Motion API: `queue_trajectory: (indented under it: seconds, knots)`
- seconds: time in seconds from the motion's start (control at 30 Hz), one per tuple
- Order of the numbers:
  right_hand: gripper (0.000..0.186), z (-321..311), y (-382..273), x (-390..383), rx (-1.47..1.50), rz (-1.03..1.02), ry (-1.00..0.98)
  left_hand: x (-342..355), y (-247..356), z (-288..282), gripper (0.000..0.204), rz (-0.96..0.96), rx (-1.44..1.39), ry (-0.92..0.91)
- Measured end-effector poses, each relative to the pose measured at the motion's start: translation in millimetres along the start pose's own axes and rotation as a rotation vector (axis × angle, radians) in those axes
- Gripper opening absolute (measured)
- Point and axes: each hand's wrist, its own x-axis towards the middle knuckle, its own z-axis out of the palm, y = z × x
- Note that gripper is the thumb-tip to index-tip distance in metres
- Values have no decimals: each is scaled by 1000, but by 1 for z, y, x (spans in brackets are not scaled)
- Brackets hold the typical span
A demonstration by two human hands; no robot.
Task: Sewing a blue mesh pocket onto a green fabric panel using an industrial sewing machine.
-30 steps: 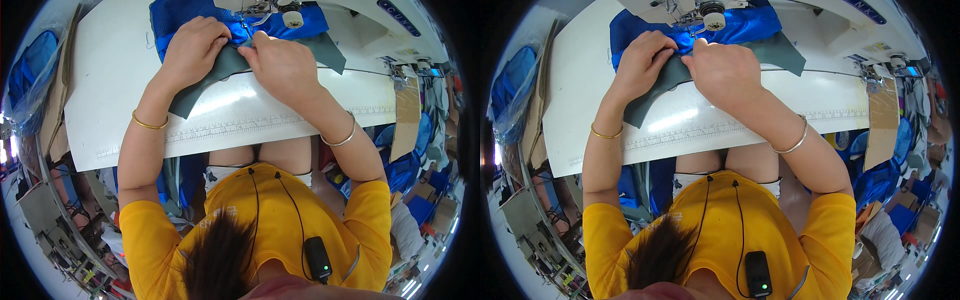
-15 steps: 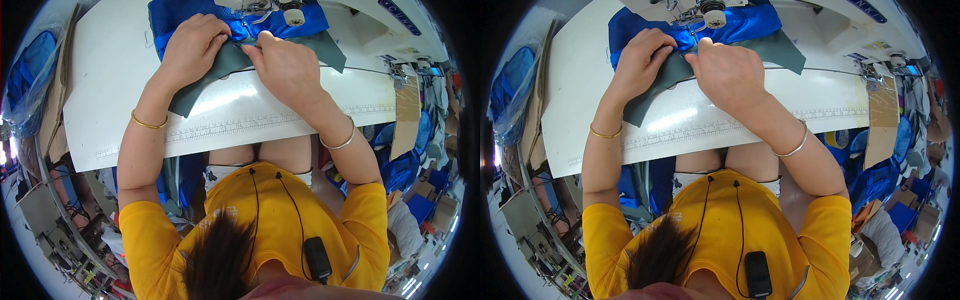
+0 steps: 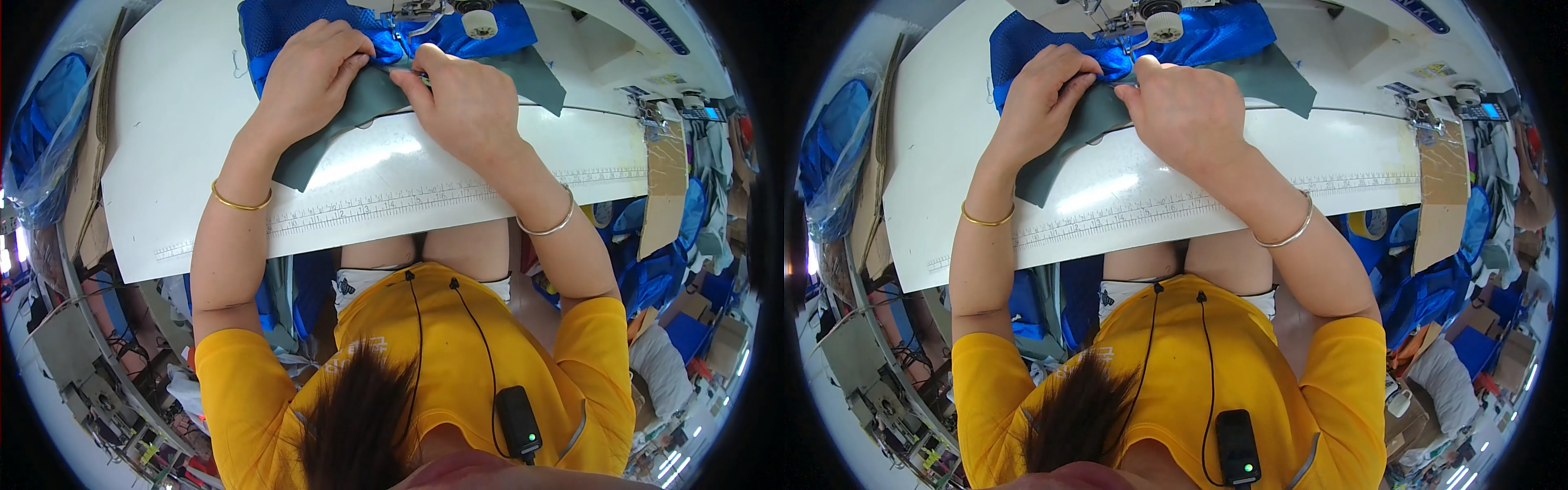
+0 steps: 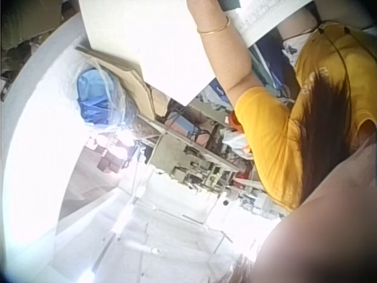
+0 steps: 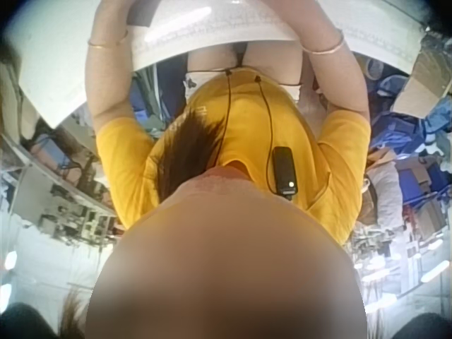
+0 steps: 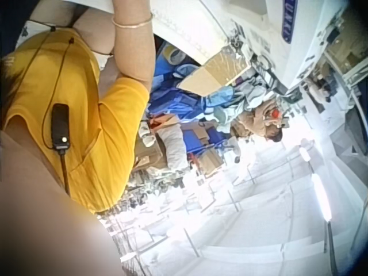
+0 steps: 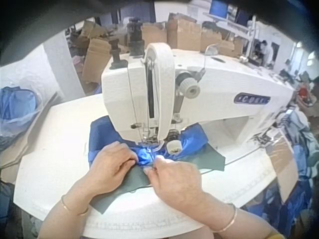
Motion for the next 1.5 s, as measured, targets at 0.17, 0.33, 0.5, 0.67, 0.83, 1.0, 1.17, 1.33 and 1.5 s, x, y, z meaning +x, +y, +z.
queue_trajectory:
  seconds: [0.17, 0.33, 0.5, 0.67, 0.83, 1.0, 1.17, 1.33, 1.5]
  knots:
    - [24, -10, 6, -12, 35, -198, 17, -2, -1, -3, 7, 25, -39, 10]
    - [17, 1, 14, -13, -31, -481, 158, 5, 7, -11, 9, 162, 116, 60]
    - [17, 9, 14, -13, 51, -609, 125, 5, 2, -6, 12, 207, 183, 29]
    - [14, 14, 15, -12, 142, -584, 116, 2, -1, 3, 6, 80, 107, 135]
    - [12, 15, 17, -15, 162, -569, 122, 6, -4, 8, 7, -30, 8, 174]
    - [10, 14, 18, -16, 180, -561, 107, 5, 4, -1, 11, 96, 56, 80]
    - [20, -5, 19, -16, 95, -451, 31, 4, 3, 8, 20, 232, 194, 107]
    - [31, -4, 27, -23, -108, -413, -25, 8, 5, 15, 11, 147, 173, 163]
    - [19, -6, 32, -16, -30, -462, 32, 8, 4, 16, 7, -8, -1, 145]
